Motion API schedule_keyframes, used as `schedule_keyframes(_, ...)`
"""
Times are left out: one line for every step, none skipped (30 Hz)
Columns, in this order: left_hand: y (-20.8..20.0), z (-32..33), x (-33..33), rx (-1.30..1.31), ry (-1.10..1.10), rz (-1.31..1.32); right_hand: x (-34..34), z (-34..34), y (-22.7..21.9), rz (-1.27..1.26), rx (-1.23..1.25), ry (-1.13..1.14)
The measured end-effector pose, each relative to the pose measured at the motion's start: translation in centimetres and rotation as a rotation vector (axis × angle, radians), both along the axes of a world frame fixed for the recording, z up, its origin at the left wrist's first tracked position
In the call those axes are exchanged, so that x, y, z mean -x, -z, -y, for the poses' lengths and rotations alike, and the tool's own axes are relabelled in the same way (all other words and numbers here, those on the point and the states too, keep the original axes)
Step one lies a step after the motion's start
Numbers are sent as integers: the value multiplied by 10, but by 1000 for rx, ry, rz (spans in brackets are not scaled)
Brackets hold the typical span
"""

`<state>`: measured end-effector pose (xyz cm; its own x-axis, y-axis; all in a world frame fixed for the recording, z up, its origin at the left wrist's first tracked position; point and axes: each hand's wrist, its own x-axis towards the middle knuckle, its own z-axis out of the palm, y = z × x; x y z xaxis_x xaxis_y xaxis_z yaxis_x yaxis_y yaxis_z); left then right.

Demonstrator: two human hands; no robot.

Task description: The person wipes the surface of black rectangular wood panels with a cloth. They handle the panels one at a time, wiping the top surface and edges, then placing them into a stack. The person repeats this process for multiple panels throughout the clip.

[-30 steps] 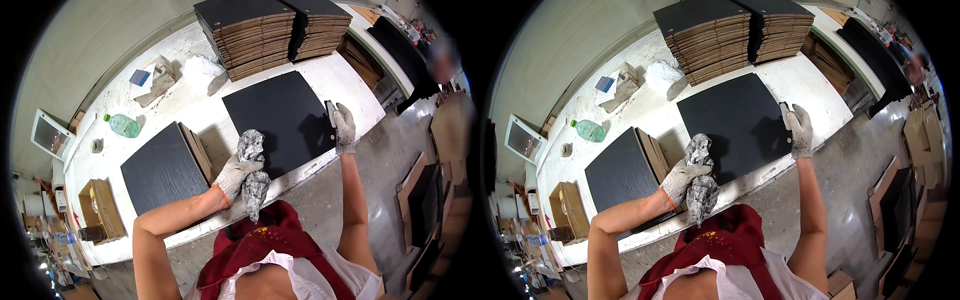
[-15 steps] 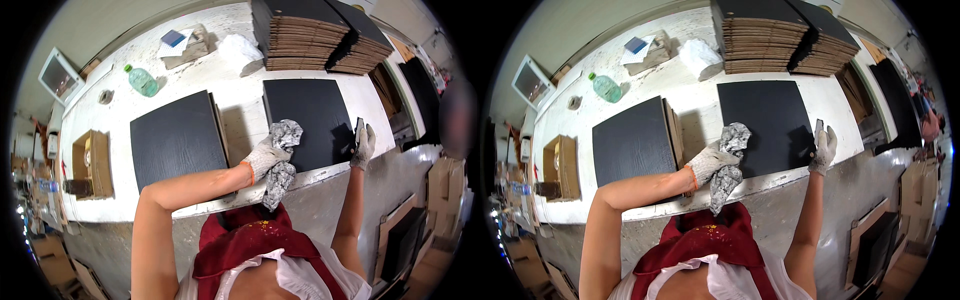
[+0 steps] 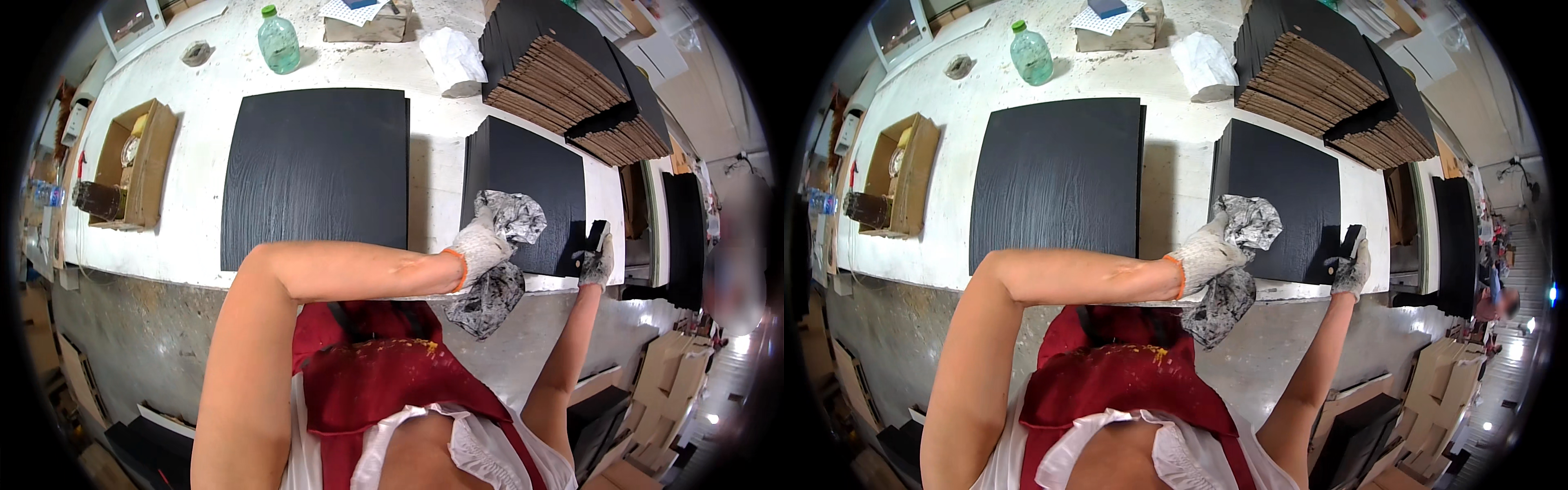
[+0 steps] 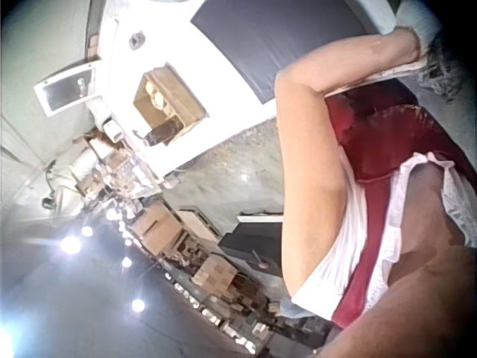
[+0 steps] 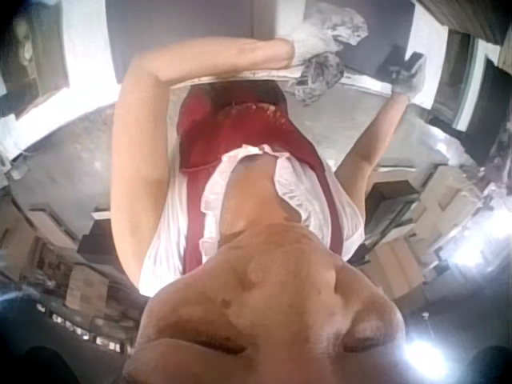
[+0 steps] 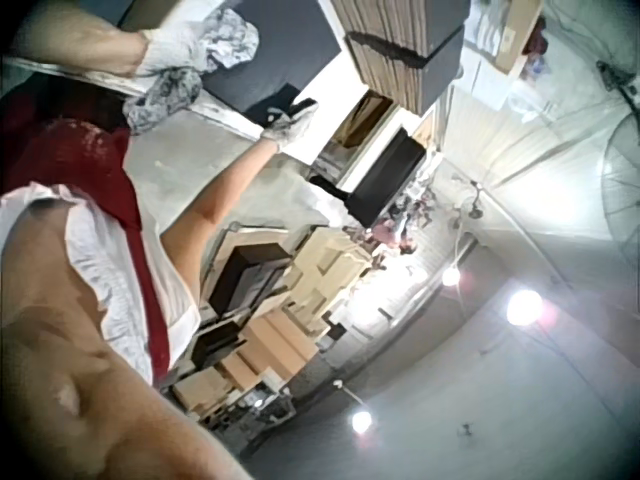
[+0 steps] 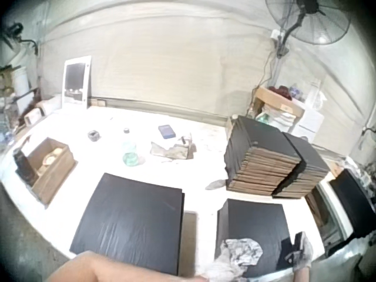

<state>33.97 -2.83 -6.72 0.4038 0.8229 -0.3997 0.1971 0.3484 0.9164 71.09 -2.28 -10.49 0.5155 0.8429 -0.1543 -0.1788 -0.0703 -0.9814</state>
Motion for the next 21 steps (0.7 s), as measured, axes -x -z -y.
schedule_keyframes(-2,2,0,10,-19,-11,0,0,0,17,13,-5)
schedule_keyframes(-2,4,-2,19,-37,-21,0,-1,1,24,11,-1)
schedule_keyframes(11,8,-9,-26,-127,29,2,-5,2,31,7,-7)
schedule_keyframes(14,9,-11,-55,-118,-20,6,-5,1,48,23,21)
schedule_keyframes(17,9,-13,-83,-109,-69,9,-5,-1,65,39,47)
schedule_keyframes(13,9,-11,-113,-100,-119,12,-5,-2,81,54,74)
schedule_keyframes(10,8,-6,-80,-80,-51,12,-5,0,89,24,93)
schedule_keyframes(8,6,1,-47,-64,17,11,-5,4,97,-6,109)
schedule_keyframes(4,6,9,-18,-50,86,9,-6,7,106,-39,123)
schedule_keyframes(7,7,16,-28,-109,273,7,-9,10,161,-45,149)
schedule_keyframes(13,9,24,-41,-170,462,4,-11,12,217,-51,173)
schedule_keyframes(17,11,33,-57,-235,646,7,-13,15,268,-57,192)
schedule_keyframes(-8,8,60,-42,-187,761,16,-10,13,301,-42,235)
schedule_keyframes(-36,4,87,-17,-128,883,8,-4,18,285,-116,182)
schedule_keyframes(-59,-1,114,-97,-151,940,1,1,23,263,-188,122)
schedule_keyframes(-75,-9,150,-281,-120,741,15,2,13,258,-202,156)
schedule_keyframes(-86,-11,180,-232,-197,757,27,2,7,264,-198,191)
schedule_keyframes(-97,-12,212,-188,-284,771,36,1,4,274,-192,225)
schedule_keyframes(-98,-19,244,-164,-352,575,26,0,10,266,-276,191)
schedule_keyframes(-99,-19,271,-247,-323,462,40,-5,2,240,-185,251)
schedule_keyframes(-86,-16,287,-416,-478,-6,43,-11,1,233,-174,232)
